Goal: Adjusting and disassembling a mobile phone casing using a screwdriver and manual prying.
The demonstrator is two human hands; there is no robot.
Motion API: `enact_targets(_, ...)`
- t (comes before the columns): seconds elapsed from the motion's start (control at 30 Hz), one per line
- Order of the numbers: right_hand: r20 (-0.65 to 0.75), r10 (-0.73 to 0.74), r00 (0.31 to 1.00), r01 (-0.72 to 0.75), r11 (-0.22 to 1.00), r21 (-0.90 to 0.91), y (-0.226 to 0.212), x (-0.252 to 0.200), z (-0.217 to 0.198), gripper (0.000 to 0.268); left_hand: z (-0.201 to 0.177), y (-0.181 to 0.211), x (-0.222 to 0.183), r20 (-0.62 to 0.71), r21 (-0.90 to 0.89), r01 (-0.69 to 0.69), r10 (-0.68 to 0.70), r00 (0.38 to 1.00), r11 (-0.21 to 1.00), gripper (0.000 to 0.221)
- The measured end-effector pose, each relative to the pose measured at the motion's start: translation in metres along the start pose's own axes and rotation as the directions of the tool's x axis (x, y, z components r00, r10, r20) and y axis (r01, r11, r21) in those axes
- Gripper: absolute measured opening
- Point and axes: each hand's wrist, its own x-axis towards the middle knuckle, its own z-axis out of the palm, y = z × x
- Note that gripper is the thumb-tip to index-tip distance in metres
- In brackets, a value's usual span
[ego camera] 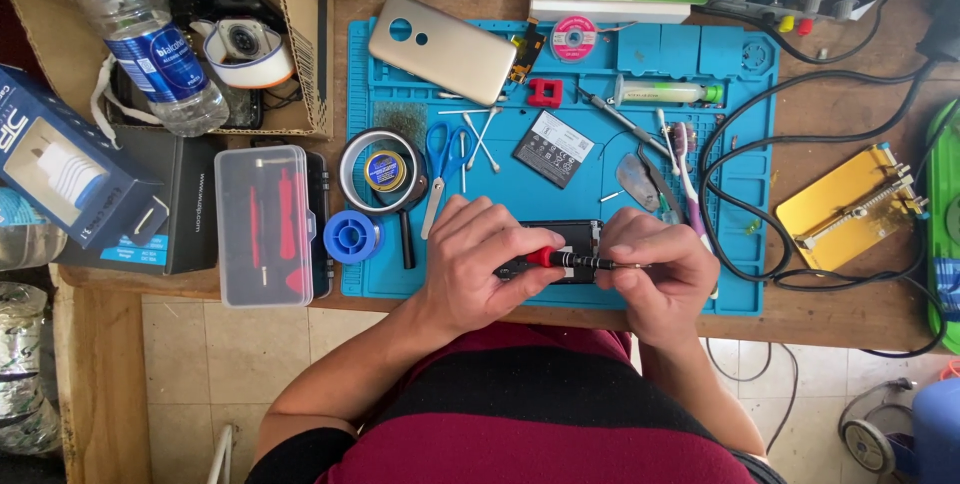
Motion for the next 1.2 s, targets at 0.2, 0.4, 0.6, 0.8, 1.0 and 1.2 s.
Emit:
enact_targets(0.2, 0.012, -0.011, 1.0, 0.011, 1.0, -0.029, -0.001, -0.004, -0.002, 0.022, 0.0, 0.003, 0.003, -0.001, 0.02, -0.011, 0.011, 1.0, 1.0, 0.031)
enact_targets(0.4, -0.04, -0.009, 0.999, 0.008, 0.999, -0.042, -0.006, -0.008, -0.003, 0.036, 0.004, 0.004, 0.004, 0.002, 0.018, -0.012, 0.012, 1.0, 1.0, 0.031)
enact_targets(0.6, -0.073, -0.04, 0.997, 0.032, 0.993, -0.113, -0.005, -0.008, -0.003, 0.02, 0.006, 0.006, 0.006, -0.025, 0.021, -0.027, 0.027, 0.999, 0.999, 0.032)
enact_targets(0.8, -0.143, -0.022, 0.989, 0.022, 1.0, -0.001, 0.002, -0.013, -0.015, 0.02, 0.008, 0.003, 0.004, -0.03, 0.007, -0.026, 0.026, 0.999, 1.0, 0.033)
enact_targets(1.0, -0.082, -0.018, 0.996, 0.01, 0.996, -0.092, -0.002, -0.009, -0.001, 0.022, 0.004, 0.007, 0.007, -0.029, 0.003, -0.028, 0.028, 0.999, 1.0, 0.033)
enact_targets(1.2, -0.063, -0.025, 0.998, 0.017, 0.993, -0.121, -0.001, -0.007, -0.003, 0.021, 0.004, 0.008, 0.007, -0.024, 0.022, -0.042, 0.042, 0.999, 0.999, 0.033)
